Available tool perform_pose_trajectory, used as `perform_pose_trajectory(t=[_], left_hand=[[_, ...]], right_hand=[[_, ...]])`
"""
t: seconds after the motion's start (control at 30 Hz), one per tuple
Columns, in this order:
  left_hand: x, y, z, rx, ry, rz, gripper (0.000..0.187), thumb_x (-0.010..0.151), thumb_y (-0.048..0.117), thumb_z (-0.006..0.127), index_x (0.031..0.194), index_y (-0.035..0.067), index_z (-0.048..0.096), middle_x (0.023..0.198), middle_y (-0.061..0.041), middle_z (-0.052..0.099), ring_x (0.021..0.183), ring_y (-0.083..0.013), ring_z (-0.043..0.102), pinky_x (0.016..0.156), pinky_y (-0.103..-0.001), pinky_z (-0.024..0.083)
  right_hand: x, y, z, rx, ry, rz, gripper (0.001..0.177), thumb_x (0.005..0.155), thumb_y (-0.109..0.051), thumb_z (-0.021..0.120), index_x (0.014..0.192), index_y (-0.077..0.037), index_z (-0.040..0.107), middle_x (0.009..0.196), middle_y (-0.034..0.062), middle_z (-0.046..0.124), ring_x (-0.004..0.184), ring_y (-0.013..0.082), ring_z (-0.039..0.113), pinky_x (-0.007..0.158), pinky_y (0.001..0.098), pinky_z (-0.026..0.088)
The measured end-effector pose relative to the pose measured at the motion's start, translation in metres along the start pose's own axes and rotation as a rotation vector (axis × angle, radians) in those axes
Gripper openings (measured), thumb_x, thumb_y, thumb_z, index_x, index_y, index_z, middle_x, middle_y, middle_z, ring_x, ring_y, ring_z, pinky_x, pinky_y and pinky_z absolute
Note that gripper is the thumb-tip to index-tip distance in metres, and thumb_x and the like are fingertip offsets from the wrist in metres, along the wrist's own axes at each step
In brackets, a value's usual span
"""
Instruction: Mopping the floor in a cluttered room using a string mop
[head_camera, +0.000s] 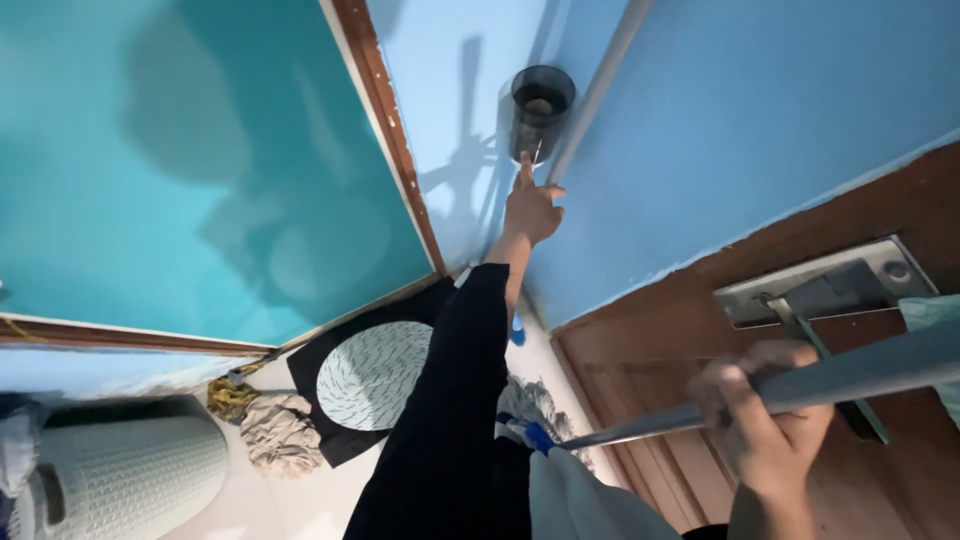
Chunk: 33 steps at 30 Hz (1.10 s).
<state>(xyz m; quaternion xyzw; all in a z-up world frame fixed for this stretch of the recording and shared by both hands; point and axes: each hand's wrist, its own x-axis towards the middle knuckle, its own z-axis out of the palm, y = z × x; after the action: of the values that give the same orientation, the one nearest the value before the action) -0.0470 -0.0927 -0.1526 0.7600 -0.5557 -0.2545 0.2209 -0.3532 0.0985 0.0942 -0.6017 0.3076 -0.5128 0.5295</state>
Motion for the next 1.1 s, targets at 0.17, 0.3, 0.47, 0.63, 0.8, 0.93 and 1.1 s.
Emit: perform_pose_trajectory(t=[0.17,0.3,0.47,0.63,0.8,0.93,1.1], left_hand=[[-0.009,-0.012,0.019,-0.005,-0.012,-0.041,0.055,0.092,0.041,0.065,0.145,0.026,0.058,0.165,-0.02,0.012,0.151,-0.0413,0.025,0.11,-0.053,0.042],[-0.054,-0.031,0.065,-0.499,-0.154,0.209,0.055,0.092,0.038,0.062,0.141,0.014,0.062,0.15,-0.012,0.058,0.139,-0.0303,0.054,0.112,-0.046,0.043],[-0.211,-0.056,0.104,-0.847,-0.624,0.222,0.046,0.097,0.015,0.052,0.142,0.01,0.059,0.14,-0.01,0.061,0.113,-0.022,0.06,0.095,-0.037,0.049],[-0.335,-0.049,0.103,-0.875,-0.648,0.04,0.07,0.084,0.017,0.048,0.153,0.013,0.049,0.141,-0.004,0.058,0.12,-0.0169,0.054,0.095,-0.033,0.046],[-0.39,-0.029,0.064,-0.717,0.03,-0.301,0.044,0.074,0.059,0.073,0.084,0.022,0.052,0.083,0.001,0.054,0.082,-0.0158,0.053,0.07,-0.034,0.036],[-0.413,-0.068,0.076,-0.908,0.302,-0.339,0.032,0.084,0.042,0.073,0.083,0.017,0.053,0.073,0.001,0.046,0.071,-0.0124,0.045,0.064,-0.034,0.033],[-0.461,-0.117,0.057,-0.803,0.584,-0.389,0.029,0.081,0.04,0.067,0.075,0.017,0.051,0.072,-0.002,0.049,0.071,-0.0163,0.051,0.068,-0.038,0.035]], right_hand=[[0.005,-0.01,0.021,-0.004,-0.05,0.01,0.014,0.099,-0.005,0.054,0.097,-0.012,0.042,0.058,0.004,0.036,0.043,0.0151,0.042,0.047,0.0334,0.039],[0.006,-0.016,0.036,0.027,-0.128,-0.001,0.017,0.099,-0.002,0.054,0.093,-0.013,0.042,0.064,0.0005,0.032,0.041,0.0133,0.039,0.045,0.0316,0.04],[0.012,-0.029,0.069,0.165,-0.277,-0.063,0.019,0.095,0.001,0.056,0.094,-0.012,0.041,0.056,0.0049,0.035,0.04,0.0171,0.043,0.045,0.0323,0.04],[0.007,-0.025,0.121,0.175,-0.366,-0.028,0.028,0.086,0.014,0.049,0.089,-0.012,0.039,0.049,0.0079,0.035,0.036,0.0161,0.036,0.045,0.0314,0.039],[-0.018,-0.014,0.186,0.5,-0.654,0.056,0.027,0.084,0.008,0.059,0.099,-0.012,0.047,0.055,0.0086,0.042,0.041,0.0141,0.042,0.049,0.0298,0.042],[-0.029,-0.032,0.223,0.526,-0.814,0.096,0.029,0.083,0.002,0.055,0.1,-0.017,0.042,0.056,0.0139,0.04,0.04,0.0165,0.036,0.048,0.0343,0.035],[-0.026,-0.009,0.26,0.48,-1.272,-0.009,0.021,0.098,-0.007,0.045,0.11,-0.024,0.04,0.066,0.0055,0.046,0.046,0.0189,0.041,0.056,0.0392,0.045]])
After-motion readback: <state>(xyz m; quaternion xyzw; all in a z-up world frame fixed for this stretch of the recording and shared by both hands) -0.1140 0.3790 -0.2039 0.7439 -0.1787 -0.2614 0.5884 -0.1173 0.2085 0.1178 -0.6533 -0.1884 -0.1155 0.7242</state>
